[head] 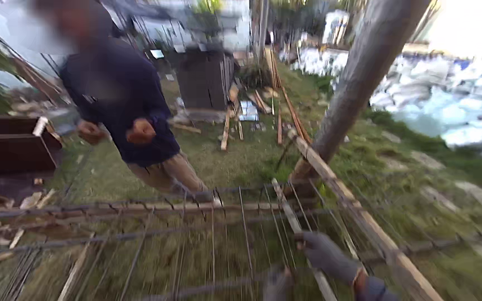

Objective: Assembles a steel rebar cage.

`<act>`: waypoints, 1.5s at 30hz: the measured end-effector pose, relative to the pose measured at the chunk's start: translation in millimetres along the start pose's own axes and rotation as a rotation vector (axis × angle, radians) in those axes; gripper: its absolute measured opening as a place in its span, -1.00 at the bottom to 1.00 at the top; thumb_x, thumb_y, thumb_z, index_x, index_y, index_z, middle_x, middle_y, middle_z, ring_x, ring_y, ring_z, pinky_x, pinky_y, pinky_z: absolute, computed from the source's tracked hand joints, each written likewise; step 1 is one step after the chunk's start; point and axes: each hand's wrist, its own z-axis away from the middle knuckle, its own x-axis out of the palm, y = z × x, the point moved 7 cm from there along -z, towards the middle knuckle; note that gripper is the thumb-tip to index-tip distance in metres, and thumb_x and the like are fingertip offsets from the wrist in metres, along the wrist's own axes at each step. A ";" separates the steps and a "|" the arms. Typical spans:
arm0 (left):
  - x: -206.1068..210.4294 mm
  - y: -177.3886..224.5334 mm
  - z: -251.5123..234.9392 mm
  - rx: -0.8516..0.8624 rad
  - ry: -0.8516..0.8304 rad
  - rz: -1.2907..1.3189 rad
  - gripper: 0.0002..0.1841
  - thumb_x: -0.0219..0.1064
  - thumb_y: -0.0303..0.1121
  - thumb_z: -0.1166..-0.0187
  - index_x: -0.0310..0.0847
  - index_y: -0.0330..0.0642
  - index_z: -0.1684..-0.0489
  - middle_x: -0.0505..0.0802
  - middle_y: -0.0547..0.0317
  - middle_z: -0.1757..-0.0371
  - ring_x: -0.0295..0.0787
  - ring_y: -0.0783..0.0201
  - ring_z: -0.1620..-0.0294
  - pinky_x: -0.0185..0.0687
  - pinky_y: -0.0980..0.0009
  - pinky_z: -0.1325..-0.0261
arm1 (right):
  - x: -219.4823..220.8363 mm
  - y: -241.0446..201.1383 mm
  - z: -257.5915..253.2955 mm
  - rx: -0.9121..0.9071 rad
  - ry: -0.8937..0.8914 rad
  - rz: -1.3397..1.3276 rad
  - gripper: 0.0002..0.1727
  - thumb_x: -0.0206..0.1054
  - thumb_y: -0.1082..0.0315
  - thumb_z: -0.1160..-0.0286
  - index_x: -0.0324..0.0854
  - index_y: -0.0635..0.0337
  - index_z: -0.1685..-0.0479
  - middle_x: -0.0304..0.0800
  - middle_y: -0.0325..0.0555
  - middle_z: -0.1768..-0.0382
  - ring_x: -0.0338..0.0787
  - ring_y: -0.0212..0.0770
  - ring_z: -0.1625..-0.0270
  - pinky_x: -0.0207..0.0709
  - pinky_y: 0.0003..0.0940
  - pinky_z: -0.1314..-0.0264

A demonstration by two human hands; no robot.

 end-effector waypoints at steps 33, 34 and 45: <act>-19.3 4.8 30.9 -0.085 -0.094 -0.701 -0.68 0.20 -0.33 -0.57 0.72 -0.26 -0.14 0.83 0.04 0.08 0.76 0.19 0.09 0.66 0.16 -0.10 | 128.6 49.3 53.6 0.446 -0.041 -1.057 -0.77 0.11 0.31 -0.80 0.64 0.23 0.06 0.58 -0.23 0.58 0.39 -0.41 0.73 0.28 -0.53 0.71; -17.6 8.7 33.2 -0.122 -0.064 -0.547 -0.73 0.22 -0.40 -0.53 0.73 -0.28 -0.05 0.79 0.10 0.22 0.69 0.26 0.27 0.63 0.25 0.10 | 128.5 49.0 53.9 0.437 -0.042 -1.036 -0.77 0.12 0.31 -0.80 0.64 0.24 0.03 0.58 -0.23 0.57 0.39 -0.41 0.73 0.29 -0.53 0.70; 24.6 61.9 55.7 -0.270 -0.015 -0.433 -0.85 0.30 -0.49 -0.59 0.71 -0.41 0.09 0.78 0.06 0.42 0.68 0.25 0.44 0.66 0.25 0.25 | 102.9 24.8 45.0 0.096 -0.100 -0.526 -0.65 0.11 0.33 -0.70 0.75 0.33 -0.15 0.83 0.17 0.02 0.81 0.02 -0.05 0.62 0.08 -0.22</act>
